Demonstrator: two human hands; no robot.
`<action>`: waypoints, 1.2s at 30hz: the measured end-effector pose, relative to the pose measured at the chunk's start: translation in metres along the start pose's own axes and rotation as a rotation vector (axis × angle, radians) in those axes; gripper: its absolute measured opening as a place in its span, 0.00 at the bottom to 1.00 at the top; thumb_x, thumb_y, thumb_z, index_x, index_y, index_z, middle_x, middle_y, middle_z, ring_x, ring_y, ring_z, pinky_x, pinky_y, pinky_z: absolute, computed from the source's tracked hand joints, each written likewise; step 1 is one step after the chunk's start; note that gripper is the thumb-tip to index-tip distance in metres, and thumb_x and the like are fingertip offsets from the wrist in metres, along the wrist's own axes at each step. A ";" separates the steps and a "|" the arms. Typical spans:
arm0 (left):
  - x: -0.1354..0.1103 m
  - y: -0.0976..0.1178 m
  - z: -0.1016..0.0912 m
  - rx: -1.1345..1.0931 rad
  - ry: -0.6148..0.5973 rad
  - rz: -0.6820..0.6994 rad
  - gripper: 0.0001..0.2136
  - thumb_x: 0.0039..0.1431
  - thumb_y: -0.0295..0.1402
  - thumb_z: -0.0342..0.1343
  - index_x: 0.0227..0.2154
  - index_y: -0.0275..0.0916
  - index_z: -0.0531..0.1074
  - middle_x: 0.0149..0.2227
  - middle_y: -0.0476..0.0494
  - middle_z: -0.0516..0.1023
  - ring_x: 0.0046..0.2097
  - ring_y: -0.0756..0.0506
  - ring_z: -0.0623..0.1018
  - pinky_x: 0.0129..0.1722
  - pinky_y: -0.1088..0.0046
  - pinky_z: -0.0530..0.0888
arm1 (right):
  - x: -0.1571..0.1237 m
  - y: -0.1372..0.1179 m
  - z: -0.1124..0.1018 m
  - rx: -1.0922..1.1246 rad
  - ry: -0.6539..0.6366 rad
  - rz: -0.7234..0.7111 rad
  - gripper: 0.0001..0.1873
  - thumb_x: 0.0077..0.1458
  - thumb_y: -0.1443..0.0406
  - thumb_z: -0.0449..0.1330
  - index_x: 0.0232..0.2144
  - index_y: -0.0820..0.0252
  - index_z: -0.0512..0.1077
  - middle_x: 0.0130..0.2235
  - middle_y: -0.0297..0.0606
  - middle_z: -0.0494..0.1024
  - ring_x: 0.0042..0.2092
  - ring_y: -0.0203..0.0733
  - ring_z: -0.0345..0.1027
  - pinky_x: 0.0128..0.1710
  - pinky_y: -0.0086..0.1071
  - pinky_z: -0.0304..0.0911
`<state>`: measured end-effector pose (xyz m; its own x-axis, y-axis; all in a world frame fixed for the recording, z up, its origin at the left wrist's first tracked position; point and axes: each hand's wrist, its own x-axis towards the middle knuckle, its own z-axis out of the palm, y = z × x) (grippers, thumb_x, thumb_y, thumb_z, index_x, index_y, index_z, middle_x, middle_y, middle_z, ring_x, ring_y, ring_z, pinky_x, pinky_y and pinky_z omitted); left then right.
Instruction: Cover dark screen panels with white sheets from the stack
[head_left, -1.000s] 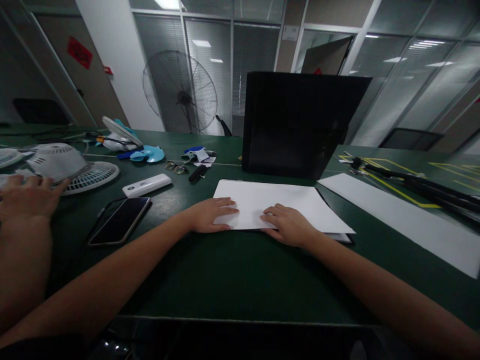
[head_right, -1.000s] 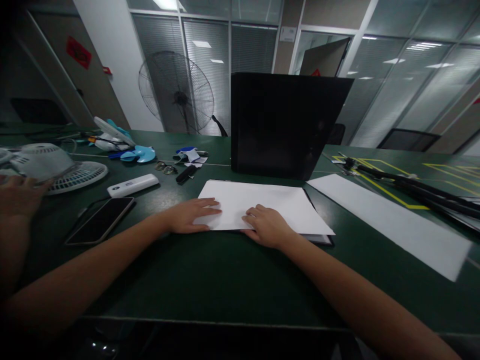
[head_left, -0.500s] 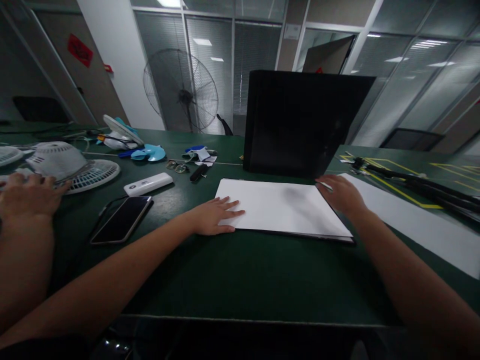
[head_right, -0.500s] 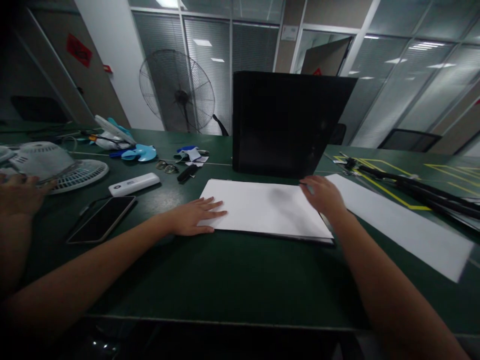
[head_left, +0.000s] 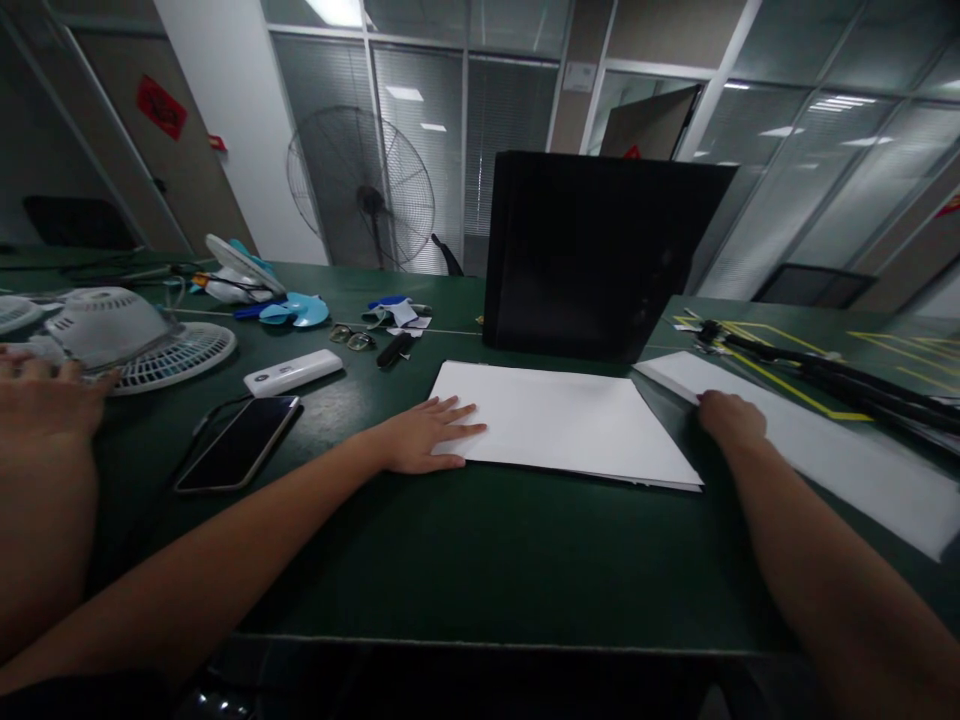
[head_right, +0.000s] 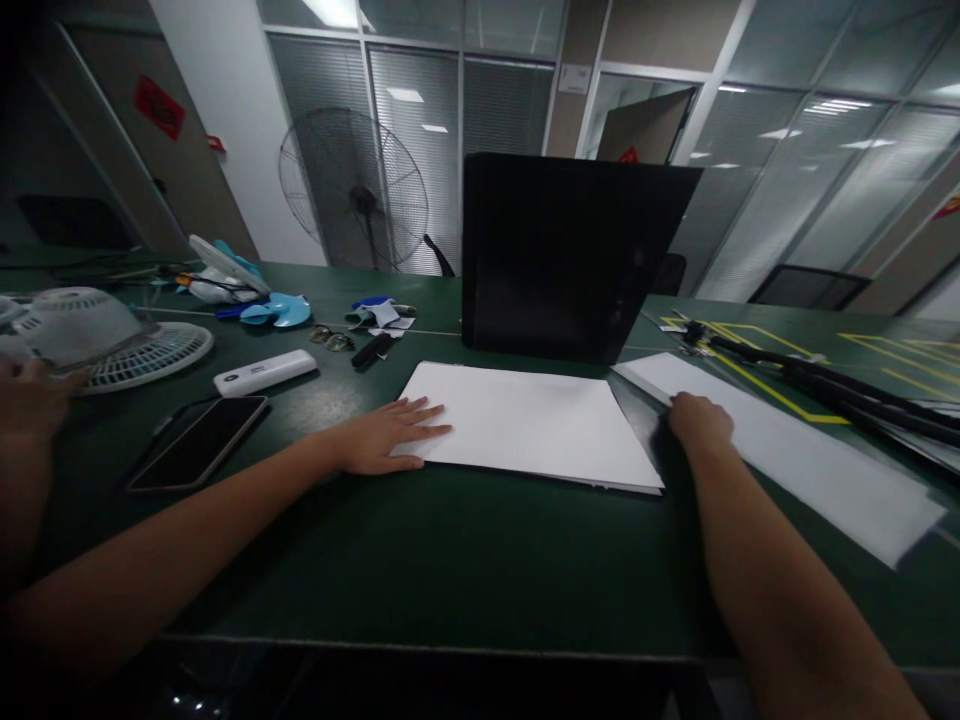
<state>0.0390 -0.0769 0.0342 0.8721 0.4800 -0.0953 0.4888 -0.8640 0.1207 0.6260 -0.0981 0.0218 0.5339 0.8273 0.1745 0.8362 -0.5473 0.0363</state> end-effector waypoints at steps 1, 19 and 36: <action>0.000 0.000 0.001 0.000 0.001 0.002 0.34 0.73 0.56 0.44 0.75 0.56 0.43 0.77 0.48 0.38 0.76 0.30 0.43 0.73 0.41 0.46 | -0.002 -0.004 -0.005 -0.010 -0.006 0.003 0.23 0.69 0.64 0.50 0.55 0.74 0.76 0.49 0.67 0.76 0.49 0.55 0.75 0.44 0.42 0.64; -0.002 0.002 0.001 0.087 0.116 0.052 0.34 0.70 0.53 0.52 0.74 0.48 0.54 0.75 0.38 0.54 0.73 0.30 0.58 0.70 0.46 0.57 | -0.175 -0.191 -0.073 -0.186 0.037 -0.830 0.18 0.67 0.71 0.47 0.51 0.63 0.74 0.46 0.50 0.80 0.47 0.51 0.77 0.46 0.42 0.70; 0.006 0.018 0.001 0.063 0.109 -0.043 0.37 0.68 0.57 0.51 0.74 0.44 0.54 0.76 0.36 0.50 0.74 0.25 0.51 0.71 0.40 0.52 | -0.204 -0.196 -0.070 -0.064 0.022 -1.422 0.19 0.71 0.66 0.50 0.58 0.61 0.74 0.61 0.50 0.74 0.58 0.52 0.72 0.54 0.47 0.70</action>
<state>0.0529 -0.0898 0.0350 0.8494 0.5277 0.0091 0.5264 -0.8484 0.0557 0.3443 -0.1688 0.0477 -0.7446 0.6667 -0.0324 0.6428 0.7293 0.2345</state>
